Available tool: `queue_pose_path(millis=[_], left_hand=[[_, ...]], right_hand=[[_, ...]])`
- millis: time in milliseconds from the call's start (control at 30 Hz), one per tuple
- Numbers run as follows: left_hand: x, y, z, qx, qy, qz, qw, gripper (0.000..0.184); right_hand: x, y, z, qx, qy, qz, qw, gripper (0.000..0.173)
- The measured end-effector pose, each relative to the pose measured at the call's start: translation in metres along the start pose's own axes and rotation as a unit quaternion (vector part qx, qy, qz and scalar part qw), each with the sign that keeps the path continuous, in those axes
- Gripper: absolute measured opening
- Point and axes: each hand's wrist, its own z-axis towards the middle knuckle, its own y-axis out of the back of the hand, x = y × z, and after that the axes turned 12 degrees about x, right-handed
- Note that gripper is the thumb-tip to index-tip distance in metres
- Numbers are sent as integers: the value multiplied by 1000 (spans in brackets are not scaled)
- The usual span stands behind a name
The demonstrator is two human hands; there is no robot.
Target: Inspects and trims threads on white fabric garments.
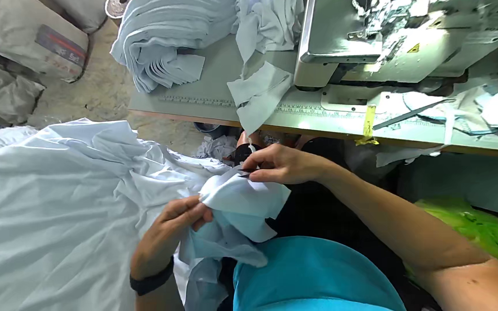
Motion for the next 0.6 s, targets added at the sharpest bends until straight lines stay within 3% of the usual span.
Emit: queue_pose_path(millis=[67,167,267,333,400,500,533,600], left_hand=[[0,3,-5,8,-10,-55,998,26],[0,-1,7,-3,-18,-121,992,26],[12,-2,34,-158,17,-132,978,33],[36,-4,53,-164,57,-89,981,33],[54,-21,73,-88,93,-92,988,36],[51,-47,91,-32,103,-231,967,35],[49,-48,90,-51,96,-262,959,33],[46,-45,79,-91,84,-205,971,29]], right_hand=[[1,0,-13,-9,43,-131,990,13],[1,-15,-21,-105,46,-294,949,16],[18,-29,-25,-180,43,-306,934,21],[29,-53,-25,-155,44,-284,945,24],[29,-85,-21,-116,37,-301,946,24],[18,-119,-16,-30,21,-325,945,18],[17,-118,-18,14,17,-290,957,18],[25,-92,-21,69,47,-139,987,20]])
